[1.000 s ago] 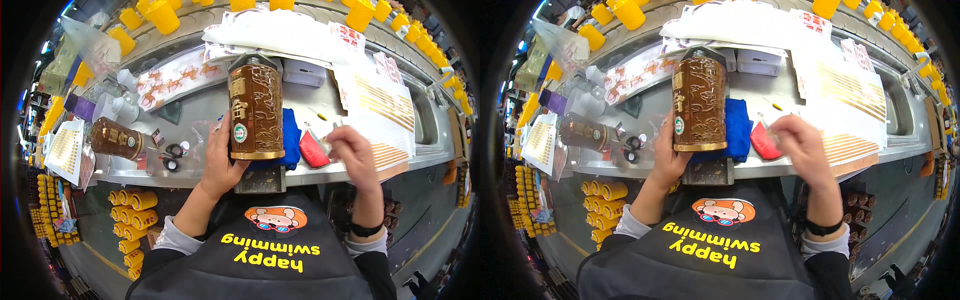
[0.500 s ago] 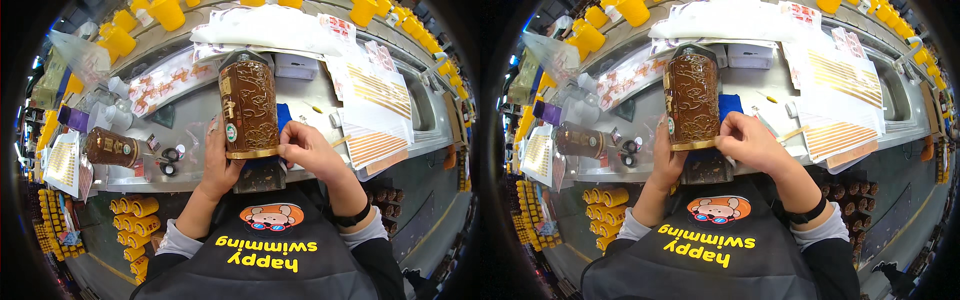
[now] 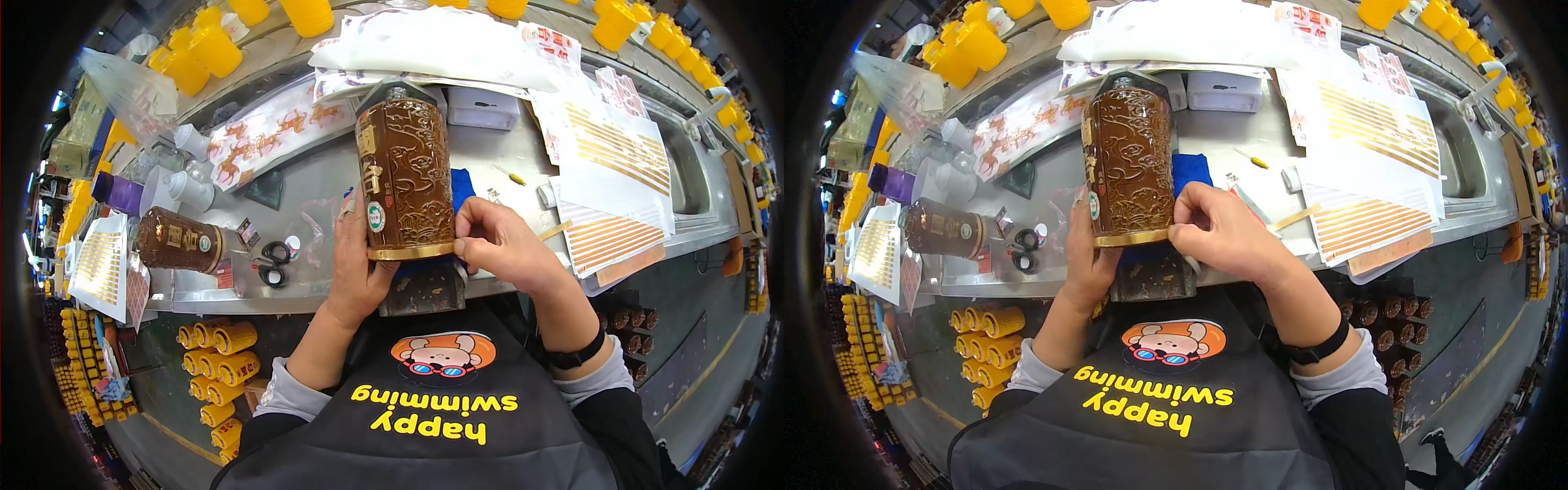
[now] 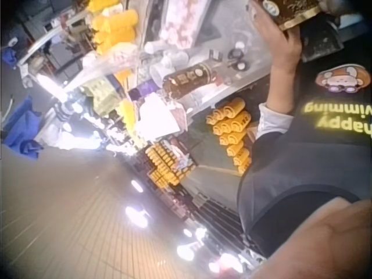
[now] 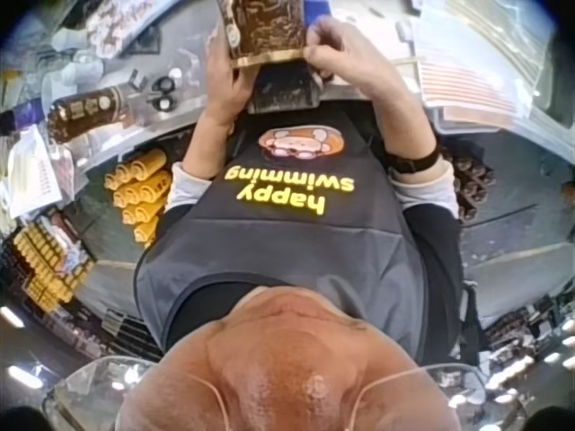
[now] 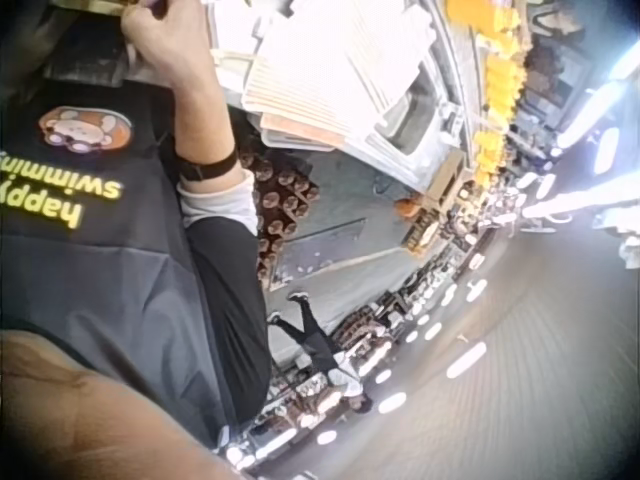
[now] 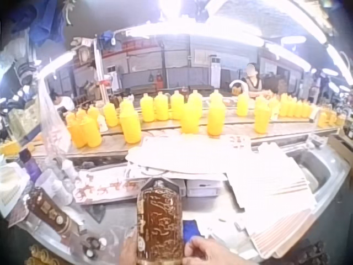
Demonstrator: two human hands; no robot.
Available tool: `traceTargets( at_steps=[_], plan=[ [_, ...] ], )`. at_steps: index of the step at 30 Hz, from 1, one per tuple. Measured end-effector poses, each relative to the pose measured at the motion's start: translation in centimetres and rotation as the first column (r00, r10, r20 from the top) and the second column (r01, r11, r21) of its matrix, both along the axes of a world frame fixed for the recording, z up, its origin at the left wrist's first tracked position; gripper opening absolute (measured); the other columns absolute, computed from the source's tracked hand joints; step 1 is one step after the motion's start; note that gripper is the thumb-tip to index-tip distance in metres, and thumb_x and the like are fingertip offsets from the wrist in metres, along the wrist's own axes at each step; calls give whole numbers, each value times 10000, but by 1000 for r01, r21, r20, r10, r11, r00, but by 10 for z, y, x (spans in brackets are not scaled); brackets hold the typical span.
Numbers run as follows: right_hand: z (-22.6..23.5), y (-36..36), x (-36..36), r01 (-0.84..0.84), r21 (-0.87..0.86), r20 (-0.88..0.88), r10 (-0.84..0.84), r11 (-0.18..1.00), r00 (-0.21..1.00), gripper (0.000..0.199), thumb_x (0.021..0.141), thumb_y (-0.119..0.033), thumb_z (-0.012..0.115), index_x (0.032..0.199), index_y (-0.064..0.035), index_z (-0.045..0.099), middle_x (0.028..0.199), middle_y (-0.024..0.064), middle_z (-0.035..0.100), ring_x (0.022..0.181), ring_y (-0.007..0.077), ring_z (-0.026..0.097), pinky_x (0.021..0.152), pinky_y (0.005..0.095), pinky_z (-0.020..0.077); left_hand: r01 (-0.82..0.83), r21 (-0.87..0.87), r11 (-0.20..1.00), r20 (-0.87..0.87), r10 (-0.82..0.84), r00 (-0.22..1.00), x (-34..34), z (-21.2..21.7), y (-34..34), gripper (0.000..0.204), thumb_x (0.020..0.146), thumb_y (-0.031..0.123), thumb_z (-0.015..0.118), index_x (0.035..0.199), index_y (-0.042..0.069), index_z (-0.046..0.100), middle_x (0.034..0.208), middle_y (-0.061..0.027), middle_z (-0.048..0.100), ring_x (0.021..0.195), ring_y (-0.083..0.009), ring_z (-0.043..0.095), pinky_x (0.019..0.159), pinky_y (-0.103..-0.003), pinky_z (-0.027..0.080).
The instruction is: Applying and smoothing gold decorative labels onto brown textured bottles at a manufacturing workstation.
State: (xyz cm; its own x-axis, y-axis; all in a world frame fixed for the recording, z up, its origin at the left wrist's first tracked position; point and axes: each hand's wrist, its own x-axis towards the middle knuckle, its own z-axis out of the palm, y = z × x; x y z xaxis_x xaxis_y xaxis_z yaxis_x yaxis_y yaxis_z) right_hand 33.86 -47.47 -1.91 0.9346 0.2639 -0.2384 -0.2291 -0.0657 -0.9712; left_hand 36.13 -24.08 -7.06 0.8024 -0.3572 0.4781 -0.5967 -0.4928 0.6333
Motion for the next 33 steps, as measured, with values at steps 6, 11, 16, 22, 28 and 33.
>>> traceTargets(
  at_steps=[6, 11, 16, 22, 28, 33],
  plan=[
    [6, -17, -1, -71, 169, -73, 84, 983, 994, 111, 871, -41, 586, 972, -17, 545, 867, 30, 570, 702, 89, 546, 646, 250, 489, 2, -39, 999, -101, -6, 995, 1, 15, -1, 899, 862, 510, 655, 1465, -70, 326, 1370, -253, 491, 1320, -450, 395, 1134, -527, 221],
    [30, -37, -9, -18, 196, -57, 30, 980, 998, 187, 820, 56, 546, 1002, 14, 543, 860, 68, 585, 703, 118, 549, 611, 256, 457, -172, 278, 945, 273, 94, 957, 0, 45, -2, 955, 716, 467, 784, 1428, -45, 407, 1223, -228, 557, 1275, -444, 432, 1117, -625, 200],
    [58, -39, -19, -69, 217, 188, 28, 974, 982, 246, 817, 117, 494, 1036, 17, 543, 941, 55, 563, 776, 88, 544, 659, 230, 456, -194, 311, 930, 368, 70, 927, 0, 60, -11, 935, 665, 421, 820, 1395, -35, 455, 1223, -220, 561, 1269, -436, 442, 1119, -631, 194],
    [65, -22, -24, -140, 147, 433, 64, 979, 899, 319, 790, 183, 422, 1041, 20, 536, 1039, 96, 525, 852, 106, 543, 712, 234, 461, -85, 245, 966, 158, 47, 986, -2, 49, -5, 910, 720, 297, 808, 1448, -28, 369, 1220, -219, 576, 1148, -413, 542, 1118, -566, 249],
    [71, -13, -21, -182, 147, 490, 88, 972, 868, 352, 783, 208, 396, 1042, 16, 537, 1076, 121, 513, 872, 117, 549, 745, 250, 472, 4, -28, 1000, -47, -5, 999, -5, 44, -9, 947, 740, 321, 805, 1471, -33, 317, 1246, -263, 538, 1129, -409, 528, 1113, -546, 266],
    [90, -5, -18, -149, -115, 623, 188, 982, 759, 331, 771, 201, 469, 1010, -4, 571, 1046, 120, 551, 877, 142, 598, 745, 259, 505, 301, -156, 941, -59, -314, 948, -7, 84, -6, 821, 873, 533, 640, 1419, -27, 393, 1391, -316, 425, 1386, -425, 299, 1148, -512, 182]
  ],
)
